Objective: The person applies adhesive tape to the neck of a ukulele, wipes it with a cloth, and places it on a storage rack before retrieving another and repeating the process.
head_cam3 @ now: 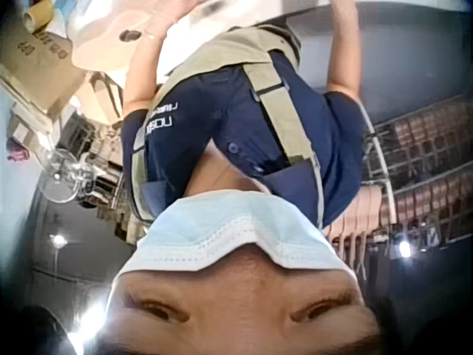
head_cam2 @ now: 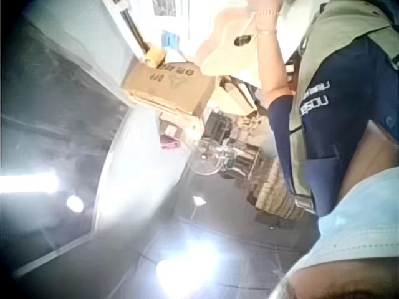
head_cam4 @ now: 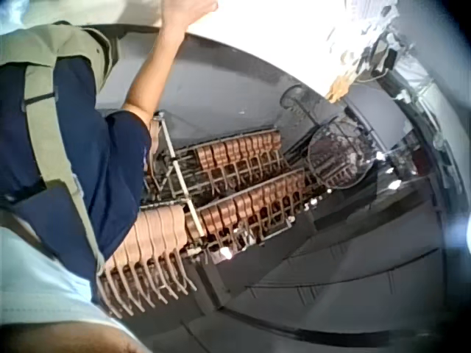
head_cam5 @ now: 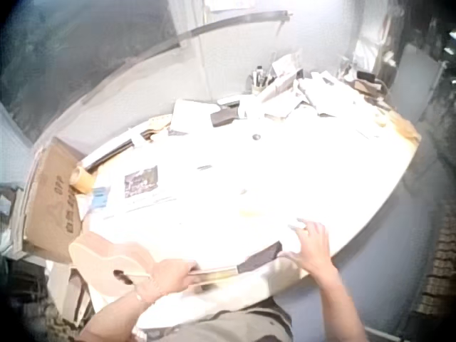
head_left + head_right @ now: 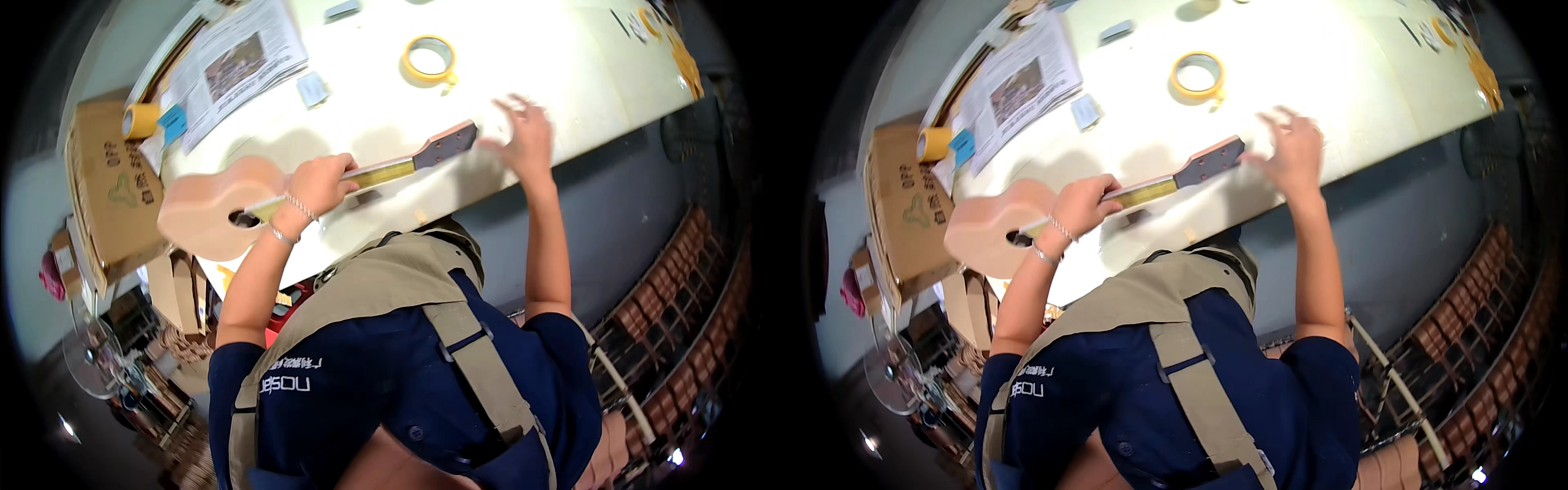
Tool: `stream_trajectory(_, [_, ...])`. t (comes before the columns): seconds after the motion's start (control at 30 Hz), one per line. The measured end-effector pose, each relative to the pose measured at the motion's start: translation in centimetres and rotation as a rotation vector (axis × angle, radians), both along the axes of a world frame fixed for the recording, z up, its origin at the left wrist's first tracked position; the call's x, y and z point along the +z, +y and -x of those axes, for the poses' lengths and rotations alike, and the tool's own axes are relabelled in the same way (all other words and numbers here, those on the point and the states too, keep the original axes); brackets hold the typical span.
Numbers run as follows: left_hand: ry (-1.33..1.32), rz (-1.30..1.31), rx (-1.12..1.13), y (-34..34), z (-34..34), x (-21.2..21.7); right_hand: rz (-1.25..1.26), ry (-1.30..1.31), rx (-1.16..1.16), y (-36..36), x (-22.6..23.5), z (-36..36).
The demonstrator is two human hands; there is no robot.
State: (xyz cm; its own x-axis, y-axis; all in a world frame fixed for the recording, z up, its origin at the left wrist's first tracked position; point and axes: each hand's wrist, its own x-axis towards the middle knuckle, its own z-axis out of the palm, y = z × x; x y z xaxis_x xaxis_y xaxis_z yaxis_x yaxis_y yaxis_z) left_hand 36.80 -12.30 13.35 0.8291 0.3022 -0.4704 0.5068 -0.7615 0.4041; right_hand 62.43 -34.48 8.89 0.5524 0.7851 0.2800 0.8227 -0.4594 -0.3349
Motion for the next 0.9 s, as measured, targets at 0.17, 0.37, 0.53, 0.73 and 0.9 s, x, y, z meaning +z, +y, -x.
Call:
stream_trajectory(0.17, [-0.009, 0.302, 0.107, 4.2, 1.9, -2.5, 0.055, 0.272, 0.432, 4.2, -4.1, 8.6])
stream_trajectory(0.37, [-0.318, -0.457, -0.055, 5.3, 11.1, -0.1, -0.046, 0.191, 0.334, 4.4, -6.4, 9.3])
stream_trajectory(0.53, [-0.348, -0.532, -0.046, 5.0, 12.3, -0.6, -0.079, 0.176, 0.328, 4.7, -5.9, 9.3])
stream_trajectory(0.73, [-0.265, -0.553, -0.176, 5.3, 10.7, -0.5, -0.074, 0.172, 0.335, 4.6, -6.2, 9.1])
stream_trajectory(0.9, [-0.257, -0.482, -0.113, 5.5, 9.9, 0.1, -0.098, 0.189, 0.328, 4.5, -6.4, 9.1])
